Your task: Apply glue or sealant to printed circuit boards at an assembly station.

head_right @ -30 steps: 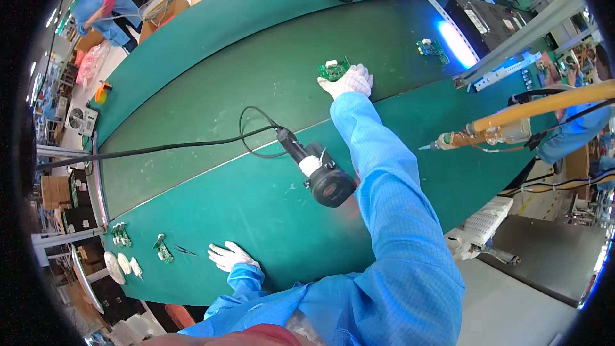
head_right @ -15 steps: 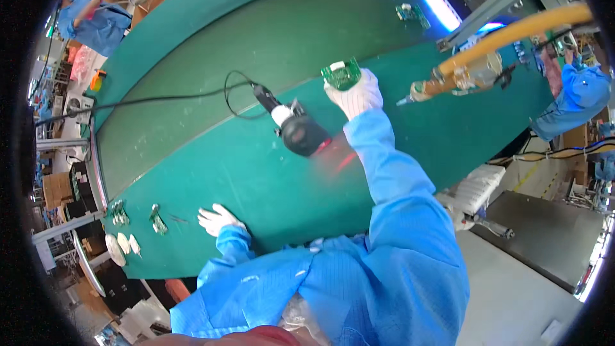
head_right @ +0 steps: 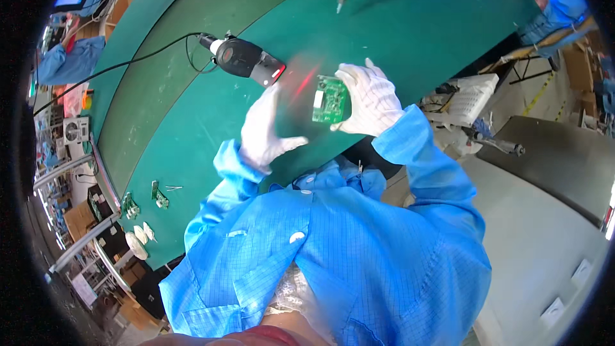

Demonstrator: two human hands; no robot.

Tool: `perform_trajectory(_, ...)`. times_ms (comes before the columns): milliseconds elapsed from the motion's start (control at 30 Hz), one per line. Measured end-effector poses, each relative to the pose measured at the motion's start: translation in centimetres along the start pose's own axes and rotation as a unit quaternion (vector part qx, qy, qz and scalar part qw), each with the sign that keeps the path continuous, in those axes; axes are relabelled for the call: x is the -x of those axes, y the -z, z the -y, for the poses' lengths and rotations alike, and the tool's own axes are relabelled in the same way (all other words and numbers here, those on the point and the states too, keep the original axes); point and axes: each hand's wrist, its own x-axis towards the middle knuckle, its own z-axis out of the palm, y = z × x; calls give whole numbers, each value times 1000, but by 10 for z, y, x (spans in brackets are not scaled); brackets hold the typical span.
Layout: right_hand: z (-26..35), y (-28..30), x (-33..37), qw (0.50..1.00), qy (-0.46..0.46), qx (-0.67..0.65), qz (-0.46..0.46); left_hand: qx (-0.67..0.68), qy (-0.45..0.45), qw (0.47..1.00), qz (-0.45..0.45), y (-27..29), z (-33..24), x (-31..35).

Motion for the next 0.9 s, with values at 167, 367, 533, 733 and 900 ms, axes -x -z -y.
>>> perform_trajectory(167, 13, 44, 17, 993, 112, -48, -2, 53, -39, 998, 9, -8, -50, -20)
perform_trajectory(367, 30, 61, 5, 989, 128, -73, 12, 162, 20, 987, -2, 2, -59, -7)
perform_trajectory(533, 21, 78, -26, 981, 107, -157, 40, 156, 82, 982, -68, 5, -45, 4)
perform_trajectory(733, -69, 21, -132, 867, -301, -277, -285, 168, 137, 961, -173, 2, -38, -15)
perform_trajectory(900, -71, 9, -179, 822, -234, -463, -235, 154, 156, 957, -191, -11, -27, -32)
